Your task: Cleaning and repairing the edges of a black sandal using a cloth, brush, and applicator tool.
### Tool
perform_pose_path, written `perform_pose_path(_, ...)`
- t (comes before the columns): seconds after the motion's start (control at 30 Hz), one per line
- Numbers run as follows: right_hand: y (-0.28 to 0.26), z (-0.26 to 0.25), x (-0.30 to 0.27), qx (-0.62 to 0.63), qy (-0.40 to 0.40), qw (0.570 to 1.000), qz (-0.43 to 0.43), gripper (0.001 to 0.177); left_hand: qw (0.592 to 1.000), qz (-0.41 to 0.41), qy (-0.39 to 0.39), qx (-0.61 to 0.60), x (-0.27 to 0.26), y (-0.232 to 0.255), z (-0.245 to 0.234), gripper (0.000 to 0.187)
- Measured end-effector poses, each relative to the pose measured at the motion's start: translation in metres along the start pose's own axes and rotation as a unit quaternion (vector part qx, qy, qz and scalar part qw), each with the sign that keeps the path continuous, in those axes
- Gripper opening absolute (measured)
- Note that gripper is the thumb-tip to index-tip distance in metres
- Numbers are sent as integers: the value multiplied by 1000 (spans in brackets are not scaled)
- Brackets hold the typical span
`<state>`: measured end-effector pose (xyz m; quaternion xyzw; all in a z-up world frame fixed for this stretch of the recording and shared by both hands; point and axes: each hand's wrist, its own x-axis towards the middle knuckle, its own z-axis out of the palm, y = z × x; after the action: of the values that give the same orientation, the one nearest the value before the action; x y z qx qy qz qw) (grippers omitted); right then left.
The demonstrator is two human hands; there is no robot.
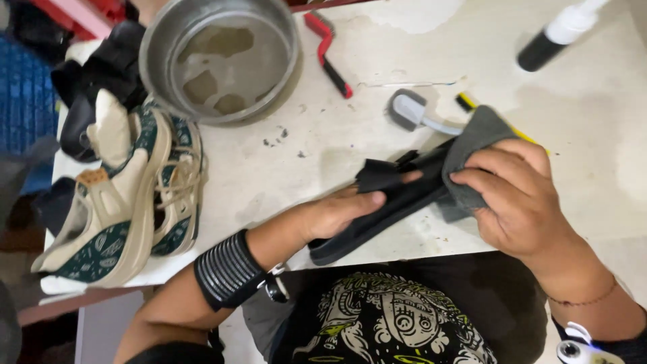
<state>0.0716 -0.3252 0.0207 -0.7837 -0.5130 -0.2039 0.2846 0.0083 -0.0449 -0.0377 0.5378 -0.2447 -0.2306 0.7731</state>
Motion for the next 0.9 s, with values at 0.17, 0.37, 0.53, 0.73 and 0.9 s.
perform_pose_path(0.17,-25,12,10,-34,-45,997,-48,35,999,37,-40,-2,5,-23,-4,63)
perform_pose_path(0.37,-78,46,19,-9,-61,994,-93,29,993,26,7,113,5,-22,-2,48)
perform_pose_path(0.53,-91,61,37,81,-95,982,-145,15,993,28,27,110,5,-27,-7,53)
perform_pose_path(0.73,-85,50,43,143,-130,969,-151,13,988,45,38,142,4,-26,-5,45)
perform_pose_path(0.9,-73,36,25,110,-135,969,-177,12,961,-9,-11,276,3,-2,6,48)
